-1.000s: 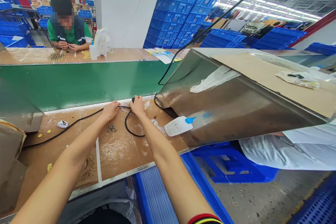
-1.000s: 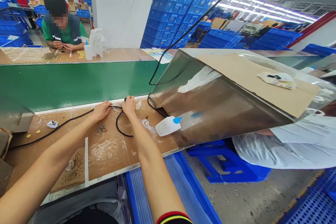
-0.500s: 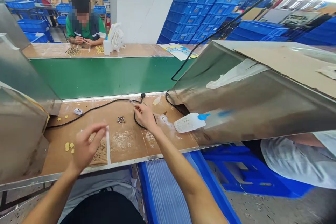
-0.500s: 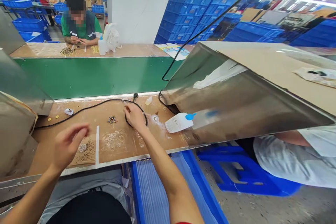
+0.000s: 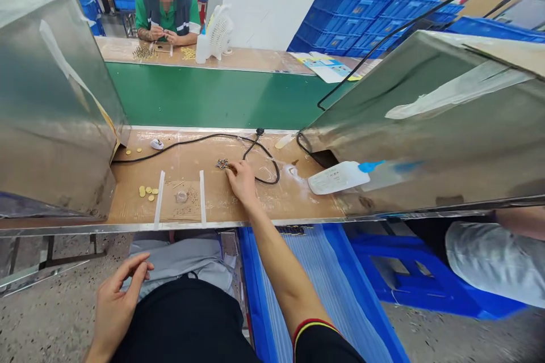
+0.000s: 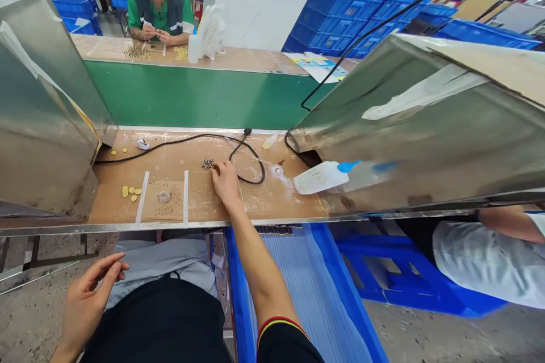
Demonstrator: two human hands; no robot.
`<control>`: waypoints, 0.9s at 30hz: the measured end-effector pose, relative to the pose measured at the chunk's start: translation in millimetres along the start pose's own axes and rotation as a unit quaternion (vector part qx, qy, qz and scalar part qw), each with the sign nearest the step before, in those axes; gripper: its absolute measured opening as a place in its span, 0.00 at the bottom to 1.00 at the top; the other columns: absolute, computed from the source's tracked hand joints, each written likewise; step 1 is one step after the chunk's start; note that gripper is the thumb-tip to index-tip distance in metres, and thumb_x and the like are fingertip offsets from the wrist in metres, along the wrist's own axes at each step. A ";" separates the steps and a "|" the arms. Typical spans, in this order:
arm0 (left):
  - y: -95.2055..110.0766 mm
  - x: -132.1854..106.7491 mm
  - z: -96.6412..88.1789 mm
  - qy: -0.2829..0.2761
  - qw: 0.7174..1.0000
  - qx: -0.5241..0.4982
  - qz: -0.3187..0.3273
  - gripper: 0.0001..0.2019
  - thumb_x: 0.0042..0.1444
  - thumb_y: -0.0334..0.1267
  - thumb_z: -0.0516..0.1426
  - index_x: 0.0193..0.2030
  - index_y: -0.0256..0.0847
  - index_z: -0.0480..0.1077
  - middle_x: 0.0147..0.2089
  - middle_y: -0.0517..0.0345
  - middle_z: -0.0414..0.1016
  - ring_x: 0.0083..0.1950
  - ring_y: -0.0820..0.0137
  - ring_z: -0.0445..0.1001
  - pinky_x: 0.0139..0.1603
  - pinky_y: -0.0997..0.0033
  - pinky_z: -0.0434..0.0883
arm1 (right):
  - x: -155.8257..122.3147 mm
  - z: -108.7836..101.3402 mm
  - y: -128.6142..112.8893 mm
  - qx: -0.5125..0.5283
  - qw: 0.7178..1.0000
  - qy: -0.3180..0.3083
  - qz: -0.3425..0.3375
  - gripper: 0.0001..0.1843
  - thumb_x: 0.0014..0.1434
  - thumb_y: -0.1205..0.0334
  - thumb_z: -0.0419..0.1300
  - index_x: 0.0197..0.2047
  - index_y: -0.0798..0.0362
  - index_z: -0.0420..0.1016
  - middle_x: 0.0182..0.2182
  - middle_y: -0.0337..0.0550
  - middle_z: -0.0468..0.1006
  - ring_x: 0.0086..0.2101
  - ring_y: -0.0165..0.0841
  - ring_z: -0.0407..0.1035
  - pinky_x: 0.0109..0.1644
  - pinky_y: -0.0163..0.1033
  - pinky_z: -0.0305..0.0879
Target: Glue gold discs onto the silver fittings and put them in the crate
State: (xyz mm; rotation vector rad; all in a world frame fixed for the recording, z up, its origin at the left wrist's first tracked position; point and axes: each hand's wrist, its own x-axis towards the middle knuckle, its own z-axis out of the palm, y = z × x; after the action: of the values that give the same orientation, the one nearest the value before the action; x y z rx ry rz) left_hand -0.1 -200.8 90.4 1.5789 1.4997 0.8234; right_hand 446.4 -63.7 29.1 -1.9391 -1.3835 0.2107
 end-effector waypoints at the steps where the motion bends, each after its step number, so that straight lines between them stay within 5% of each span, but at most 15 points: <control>1: -0.7 -0.3 -3.7 -0.004 1.000 0.003 0.009 0.21 0.70 0.62 0.65 0.55 0.49 0.87 0.44 0.54 0.91 0.41 0.61 0.89 0.47 0.65 0.87 | -0.6 0.4 0.0 -0.007 1.000 -0.003 0.002 0.16 0.72 0.61 0.59 0.55 0.53 0.87 0.53 0.57 0.83 0.55 0.50 0.76 0.68 0.56 0.72; 6: -5.1 13.1 -13.6 -0.018 0.999 -0.001 0.039 0.20 0.71 0.60 0.64 0.54 0.50 0.88 0.44 0.55 0.91 0.41 0.61 0.89 0.46 0.66 0.86 | 1.5 -6.8 -6.2 -0.025 0.999 -0.023 -0.008 0.17 0.71 0.63 0.59 0.55 0.52 0.87 0.52 0.53 0.85 0.52 0.46 0.79 0.65 0.54 0.75; 11: -11.8 31.9 -1.6 -0.075 0.994 -0.035 0.076 0.15 0.74 0.55 0.63 0.54 0.53 0.88 0.45 0.58 0.91 0.40 0.63 0.88 0.47 0.67 0.85 | 27.2 0.7 -17.2 -0.024 0.999 -0.012 -0.041 0.24 0.77 0.56 0.55 0.68 0.56 0.80 0.67 0.62 0.81 0.68 0.50 0.73 0.78 0.60 0.66; 17: -12.4 47.4 13.3 -0.138 0.979 -0.043 0.144 0.13 0.76 0.48 0.62 0.56 0.53 0.88 0.46 0.58 0.92 0.46 0.62 0.91 0.51 0.67 0.86 | 8.7 26.9 -14.3 0.005 0.992 -0.086 -0.097 0.25 0.79 0.56 0.53 0.72 0.50 0.79 0.76 0.53 0.75 0.77 0.43 0.66 0.85 0.58 0.59; 22: 1.2 79.3 5.9 -0.100 0.973 -0.003 0.207 0.12 0.75 0.46 0.63 0.56 0.52 0.88 0.48 0.60 0.93 0.47 0.63 0.91 0.55 0.69 0.85 | -19.4 18.4 -13.7 0.030 0.987 -0.103 -0.116 0.24 0.80 0.56 0.52 0.71 0.46 0.81 0.77 0.48 0.75 0.78 0.41 0.65 0.86 0.57 0.59; 27: 10.0 103.3 -0.3 -0.027 0.979 0.046 0.195 0.13 0.74 0.50 0.63 0.56 0.52 0.88 0.51 0.61 0.93 0.49 0.63 0.91 0.56 0.68 0.83 | -30.4 -4.6 -13.5 0.028 0.998 -0.021 -0.055 0.26 0.81 0.55 0.48 0.70 0.49 0.81 0.72 0.54 0.79 0.72 0.44 0.71 0.80 0.56 0.66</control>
State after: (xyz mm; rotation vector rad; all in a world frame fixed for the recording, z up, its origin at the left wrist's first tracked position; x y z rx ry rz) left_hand 13.6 -98.0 92.7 1.9853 1.2205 0.9265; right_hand 426.3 -90.2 32.9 -1.8155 -1.4920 0.2358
